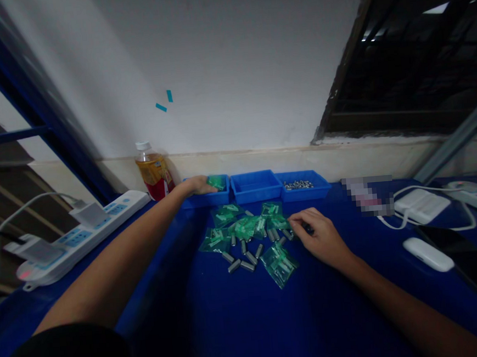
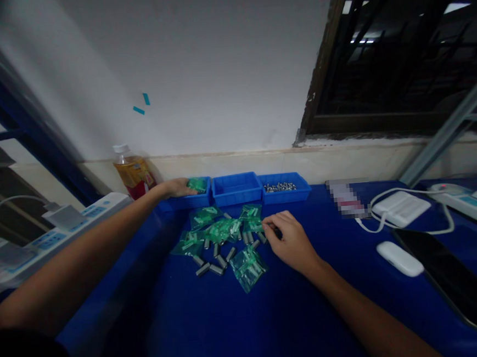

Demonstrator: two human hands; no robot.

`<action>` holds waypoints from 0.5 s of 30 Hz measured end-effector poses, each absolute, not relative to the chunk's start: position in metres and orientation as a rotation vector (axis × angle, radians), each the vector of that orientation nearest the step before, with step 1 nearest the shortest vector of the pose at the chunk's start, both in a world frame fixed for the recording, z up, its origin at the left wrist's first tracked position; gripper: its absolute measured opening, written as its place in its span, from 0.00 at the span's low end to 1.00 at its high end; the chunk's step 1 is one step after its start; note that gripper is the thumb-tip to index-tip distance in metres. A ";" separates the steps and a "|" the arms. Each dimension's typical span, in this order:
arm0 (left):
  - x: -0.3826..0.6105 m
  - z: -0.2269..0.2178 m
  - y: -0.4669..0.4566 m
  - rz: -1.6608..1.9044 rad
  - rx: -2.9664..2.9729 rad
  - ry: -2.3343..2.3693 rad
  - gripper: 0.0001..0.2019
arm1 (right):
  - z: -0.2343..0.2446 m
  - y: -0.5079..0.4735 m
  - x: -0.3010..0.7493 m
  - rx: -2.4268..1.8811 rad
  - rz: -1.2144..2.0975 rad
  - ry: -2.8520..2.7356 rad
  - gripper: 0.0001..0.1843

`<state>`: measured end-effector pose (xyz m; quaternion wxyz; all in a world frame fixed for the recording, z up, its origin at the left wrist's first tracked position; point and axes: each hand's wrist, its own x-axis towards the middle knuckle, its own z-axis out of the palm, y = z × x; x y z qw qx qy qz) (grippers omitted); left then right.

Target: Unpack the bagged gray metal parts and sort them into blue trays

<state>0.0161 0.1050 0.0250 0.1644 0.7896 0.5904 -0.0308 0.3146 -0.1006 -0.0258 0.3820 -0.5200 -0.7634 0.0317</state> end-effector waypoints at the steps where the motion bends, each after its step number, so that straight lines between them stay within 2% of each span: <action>1: 0.015 0.024 0.105 -0.060 2.270 1.655 0.21 | -0.026 -0.101 0.314 -1.332 0.086 -1.945 0.09; 15: -0.001 0.023 0.102 0.459 2.497 1.484 0.22 | -0.027 -0.100 0.315 -1.368 0.120 -1.937 0.10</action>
